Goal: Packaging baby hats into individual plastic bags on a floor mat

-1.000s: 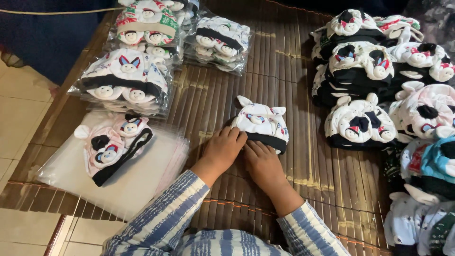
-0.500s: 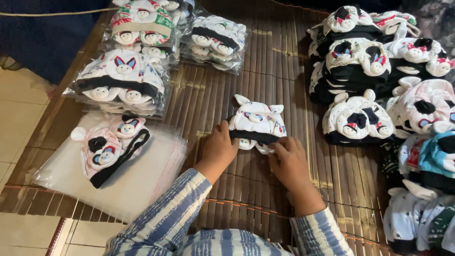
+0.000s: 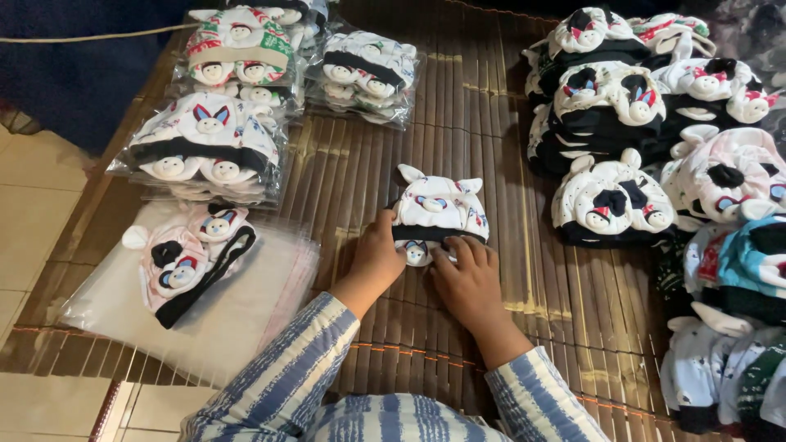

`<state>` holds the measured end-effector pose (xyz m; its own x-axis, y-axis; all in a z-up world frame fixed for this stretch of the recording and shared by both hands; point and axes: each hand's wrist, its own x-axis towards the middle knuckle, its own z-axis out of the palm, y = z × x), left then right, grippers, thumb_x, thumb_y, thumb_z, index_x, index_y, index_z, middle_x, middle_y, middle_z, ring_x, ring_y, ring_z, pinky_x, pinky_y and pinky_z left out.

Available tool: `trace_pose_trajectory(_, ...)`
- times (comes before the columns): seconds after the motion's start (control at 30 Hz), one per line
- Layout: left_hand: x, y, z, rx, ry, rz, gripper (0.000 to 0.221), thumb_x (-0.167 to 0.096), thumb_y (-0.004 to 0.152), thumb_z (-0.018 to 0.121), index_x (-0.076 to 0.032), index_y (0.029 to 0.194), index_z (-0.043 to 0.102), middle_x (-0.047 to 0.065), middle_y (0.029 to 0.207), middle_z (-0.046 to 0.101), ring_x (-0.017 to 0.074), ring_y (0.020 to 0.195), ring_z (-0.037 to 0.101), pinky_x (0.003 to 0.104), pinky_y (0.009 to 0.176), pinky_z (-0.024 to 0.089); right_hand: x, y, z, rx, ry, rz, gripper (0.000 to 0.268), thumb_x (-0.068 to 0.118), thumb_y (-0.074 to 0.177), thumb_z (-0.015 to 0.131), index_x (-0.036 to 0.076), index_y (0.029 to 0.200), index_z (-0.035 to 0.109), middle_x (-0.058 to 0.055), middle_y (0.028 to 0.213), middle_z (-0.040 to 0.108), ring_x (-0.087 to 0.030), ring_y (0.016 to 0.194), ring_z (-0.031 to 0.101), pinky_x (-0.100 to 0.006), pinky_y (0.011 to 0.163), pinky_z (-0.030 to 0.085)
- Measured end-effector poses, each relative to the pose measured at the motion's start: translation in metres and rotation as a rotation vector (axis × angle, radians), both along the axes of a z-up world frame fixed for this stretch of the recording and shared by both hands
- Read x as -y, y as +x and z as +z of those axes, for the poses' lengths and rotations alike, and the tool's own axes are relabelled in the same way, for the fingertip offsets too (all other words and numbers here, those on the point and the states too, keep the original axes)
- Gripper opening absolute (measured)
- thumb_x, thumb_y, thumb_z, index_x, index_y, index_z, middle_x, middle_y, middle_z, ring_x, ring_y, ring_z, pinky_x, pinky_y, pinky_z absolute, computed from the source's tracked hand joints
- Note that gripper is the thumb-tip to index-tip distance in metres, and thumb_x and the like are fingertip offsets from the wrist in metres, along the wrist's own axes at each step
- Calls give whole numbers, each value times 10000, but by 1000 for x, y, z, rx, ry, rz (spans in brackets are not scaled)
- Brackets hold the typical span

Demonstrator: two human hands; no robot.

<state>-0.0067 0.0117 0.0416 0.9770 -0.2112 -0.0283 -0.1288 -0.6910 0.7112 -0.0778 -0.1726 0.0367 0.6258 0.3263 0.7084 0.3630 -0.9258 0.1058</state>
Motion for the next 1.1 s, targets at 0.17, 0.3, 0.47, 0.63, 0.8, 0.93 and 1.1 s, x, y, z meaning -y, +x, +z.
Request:
trace_pose_trajectory(0.17,3,-11,13,109,45,22,515,-119,879,606,-34,1350,417,309,1133,587,512,1035,667,551,870,579,7,-2,6,-29,2,-24,388,291,747,778,226,1120,698,-80,1187,627,-339,1163,586,-445,870,444)
trace_pose_trajectory(0.3,4,-12,5,238,155,27,382,-94,896,543,-24,1261,455,279,1088,581,492,893,700,527,735,611,20,-5,12,-49,38,-55,340,247,718,747,233,1055,703,-85,1175,617,-360,1161,604,-442,805,472)
trace_pose_trajectory(0.47,8,-7,-2,323,340,18,398,-136,878,585,-49,1248,465,203,1044,571,426,864,689,524,647,609,28,1,-6,-26,21,-116,232,263,830,684,224,1058,690,-63,1115,644,-311,1089,658,-401,764,495)
trace_pose_trajectory(0.63,10,-3,-18,685,592,17,403,-219,860,664,-123,1227,525,130,948,549,305,774,658,447,531,586,38,10,-21,-7,43,-144,208,214,889,659,136,1082,663,-84,982,608,-307,920,664,-380,663,487)
trace_pose_trajectory(0.8,9,0,-8,1127,477,-94,267,-70,856,682,-178,1067,558,64,861,486,245,671,586,351,446,494,45,9,-10,0,106,-46,230,66,822,685,112,1048,691,-117,878,549,-329,770,592,-404,620,478)
trace_pose_trajectory(0.93,7,-1,-3,1176,444,-138,204,-63,911,639,-182,1039,532,54,861,478,226,663,578,316,495,497,50,8,-12,-19,132,-52,192,59,850,683,119,1033,683,-109,884,548,-328,761,591,-419,621,473)
trace_pose_trajectory(1.1,4,-4,0,1000,410,-278,233,10,860,626,-167,1001,572,63,859,481,275,676,583,371,528,499,57,10,-21,-169,82,-127,243,115,716,734,167,941,659,-84,873,551,-329,769,589,-445,626,500)
